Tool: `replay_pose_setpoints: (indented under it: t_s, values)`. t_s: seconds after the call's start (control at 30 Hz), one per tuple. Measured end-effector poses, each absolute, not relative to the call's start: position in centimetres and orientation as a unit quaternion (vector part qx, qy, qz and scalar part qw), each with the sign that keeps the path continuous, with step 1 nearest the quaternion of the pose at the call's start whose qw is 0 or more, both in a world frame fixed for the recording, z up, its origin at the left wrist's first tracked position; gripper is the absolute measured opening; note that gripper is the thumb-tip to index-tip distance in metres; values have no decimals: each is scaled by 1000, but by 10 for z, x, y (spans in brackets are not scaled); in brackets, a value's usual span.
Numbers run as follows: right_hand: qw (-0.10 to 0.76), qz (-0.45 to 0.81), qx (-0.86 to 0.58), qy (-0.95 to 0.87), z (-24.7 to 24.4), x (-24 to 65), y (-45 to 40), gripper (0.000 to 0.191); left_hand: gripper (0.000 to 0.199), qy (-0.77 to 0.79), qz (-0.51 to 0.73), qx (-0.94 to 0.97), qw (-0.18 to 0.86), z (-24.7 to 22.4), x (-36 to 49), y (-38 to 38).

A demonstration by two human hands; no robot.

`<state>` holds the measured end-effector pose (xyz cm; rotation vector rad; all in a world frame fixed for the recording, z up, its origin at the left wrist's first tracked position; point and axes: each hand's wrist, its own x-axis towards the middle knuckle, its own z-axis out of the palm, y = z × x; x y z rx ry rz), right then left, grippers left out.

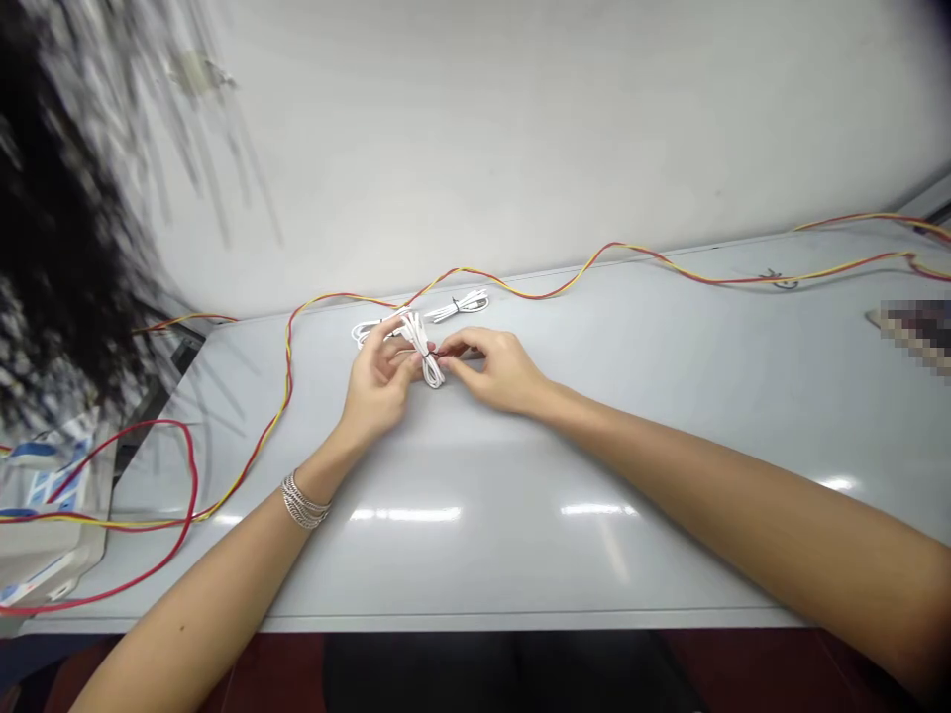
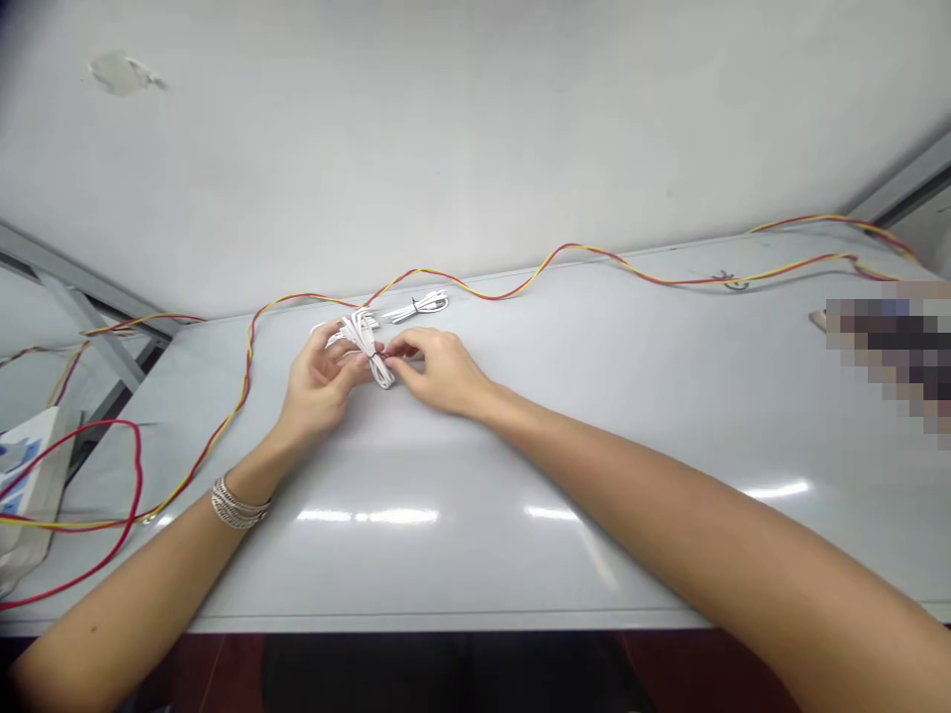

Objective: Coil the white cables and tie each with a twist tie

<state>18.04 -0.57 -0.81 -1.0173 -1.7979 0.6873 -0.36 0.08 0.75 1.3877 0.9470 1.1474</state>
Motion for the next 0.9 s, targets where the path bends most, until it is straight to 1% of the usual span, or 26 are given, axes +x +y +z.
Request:
replay_pose_setpoints:
  t_s: [0.23, 0.4, 0.47, 0.53, 0.63, 0.67, 0.8, 0.87, 0.9]
  values:
    - [494, 261, -408, -722, -10, 180, -5, 11, 62, 414, 463, 555, 553, 15, 1, -4]
    - [513, 243, -390, -725, -10, 181, -5, 11, 74, 422, 438, 535, 587, 19, -2, -4]
    - [515, 240, -385, -727, -10, 181, -5, 12, 76, 421, 433, 528, 597, 21, -3, -3]
    - [519, 233, -378, -730, -9, 181, -6, 12, 70, 422, 431, 521, 605, 21, -4, -3]
    - [527, 216, -369, -734, -8, 181, -6, 12, 56, 426, 424, 514, 612, 22, -4, -3]
    - [527, 213, -369, -736, -8, 181, -7, 11, 54, 427, 420, 519, 610, 23, -4, -4]
    - [521, 205, -370, -741, -8, 182, -7, 12, 68, 428, 403, 552, 591, 25, -3, -6]
    - [523, 205, -368, -741, -7, 182, -7, 13, 67, 431, 394, 562, 586, 26, -3, -7]
    - [524, 209, -368, -739, -7, 182, -7, 13, 62, 431, 391, 568, 582, 26, -3, -7]
